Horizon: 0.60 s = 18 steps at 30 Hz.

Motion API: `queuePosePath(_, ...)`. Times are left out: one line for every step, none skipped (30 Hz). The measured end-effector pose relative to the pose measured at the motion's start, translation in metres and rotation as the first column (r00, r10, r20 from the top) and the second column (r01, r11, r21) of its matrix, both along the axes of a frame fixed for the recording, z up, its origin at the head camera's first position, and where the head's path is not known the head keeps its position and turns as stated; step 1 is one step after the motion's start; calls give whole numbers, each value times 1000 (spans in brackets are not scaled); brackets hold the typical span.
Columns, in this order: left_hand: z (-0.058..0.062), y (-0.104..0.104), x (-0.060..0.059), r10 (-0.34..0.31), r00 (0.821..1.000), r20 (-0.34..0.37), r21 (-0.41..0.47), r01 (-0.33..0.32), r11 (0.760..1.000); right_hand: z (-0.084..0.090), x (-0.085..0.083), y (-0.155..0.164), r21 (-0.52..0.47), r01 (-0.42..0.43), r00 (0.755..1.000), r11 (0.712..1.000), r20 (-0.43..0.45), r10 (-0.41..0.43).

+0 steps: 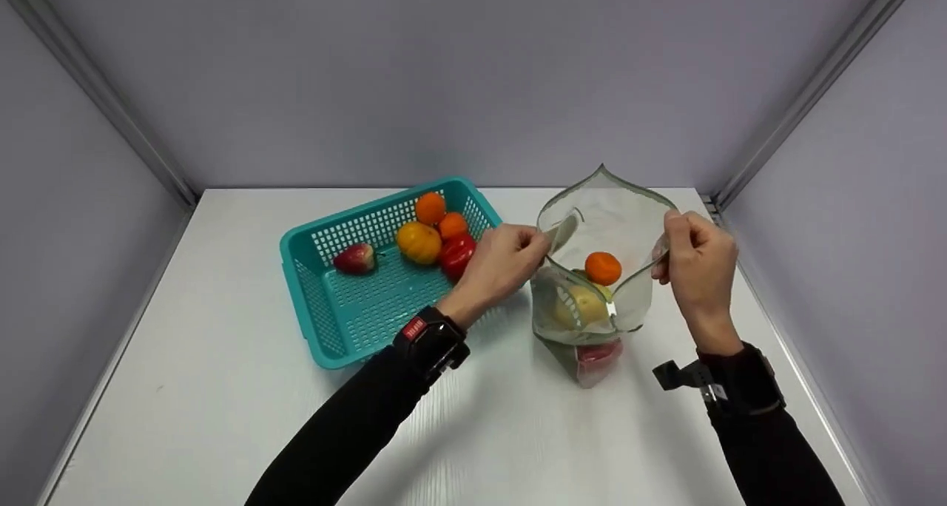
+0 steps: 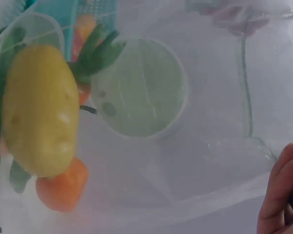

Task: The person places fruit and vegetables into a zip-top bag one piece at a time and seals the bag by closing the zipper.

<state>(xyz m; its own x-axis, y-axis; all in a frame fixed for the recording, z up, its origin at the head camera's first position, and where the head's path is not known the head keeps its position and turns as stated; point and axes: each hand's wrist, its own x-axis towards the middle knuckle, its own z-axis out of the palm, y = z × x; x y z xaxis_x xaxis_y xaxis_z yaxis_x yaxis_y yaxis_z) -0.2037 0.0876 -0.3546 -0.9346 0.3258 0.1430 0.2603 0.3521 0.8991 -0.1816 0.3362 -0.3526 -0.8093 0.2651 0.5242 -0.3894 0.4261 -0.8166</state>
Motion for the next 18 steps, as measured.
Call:
queuePosePath(-4,-2,0,-5,1000,9,3,5,1000,-1,0,0,-4,-3,1000,1000,3,3)
queuePosePath(-7,-4,-1,-12,1000,16,9,12,1000,-3,0,0,-8,-4,1000,1000,7,5)
queuePosePath(-10,-7,-1,-19,1000,18,16,19,1000,-4,0,0,-15,-7,1000,1000,12,7)
queuePosePath(-12,-9,-2,-30,999,22,21,29,999,-4,0,1,-23,-4,1000,1000,19,4)
queuePosePath(-14,-12,-3,-32,999,24,21,32,999,-4,1,2,-24,-1,1000,1000,23,2)
queuePosePath(-16,-15,-5,-31,999,27,21,30,999,-5,1,3,-24,-1,1000,1000,24,2)
queuePosePath(-18,-18,-7,-24,999,22,9,24,1000,-5,1,4,-25,-4,1000,1000,25,5)
queuePosePath(-20,-23,-10,-20,1000,12,-7,20,1000,-5,1,5,-28,-8,1000,1000,27,8)
queuePosePath(-22,-27,-13,-19,1000,3,-25,19,999,-5,2,5,-28,-7,999,1000,31,8)
queuePosePath(-24,-32,-16,-18,1000,-7,-50,17,999,-5,2,6,-25,-6,999,1000,32,6)
queuePosePath(-27,-36,-20,-16,1000,-16,-80,15,997,-5,2,6,-22,-3,999,1000,33,3)
queuePosePath(-29,-40,-24,-24,999,-22,-110,21,994,-6,2,6,-20,0,999,1000,35,1)
queuePosePath(-32,-45,-28,-31,999,-31,-149,26,989,-6,1,6,-17,2,999,1000,37,-1)
queuePosePath(-35,-48,-32,-43,998,-34,-182,36,983,-7,1,6,-12,6,999,1000,39,-5)
queuePosePath(-40,-51,-36,-54,998,-33,-217,46,975,-7,1,5,-9,7,999,1000,41,-7)
queuePosePath(-44,-54,-40,-65,997,-31,-253,55,966,-8,1,5,-8,5,999,1000,41,-5)
queuePosePath(-49,-56,-44,-79,996,-30,-293,67,954,-9,1,4,-7,3,999,1000,41,-2)
queuePosePath(-55,-58,-47,-94,995,-30,-335,79,939,-10,1,3,-9,-4,999,1000,41,5)
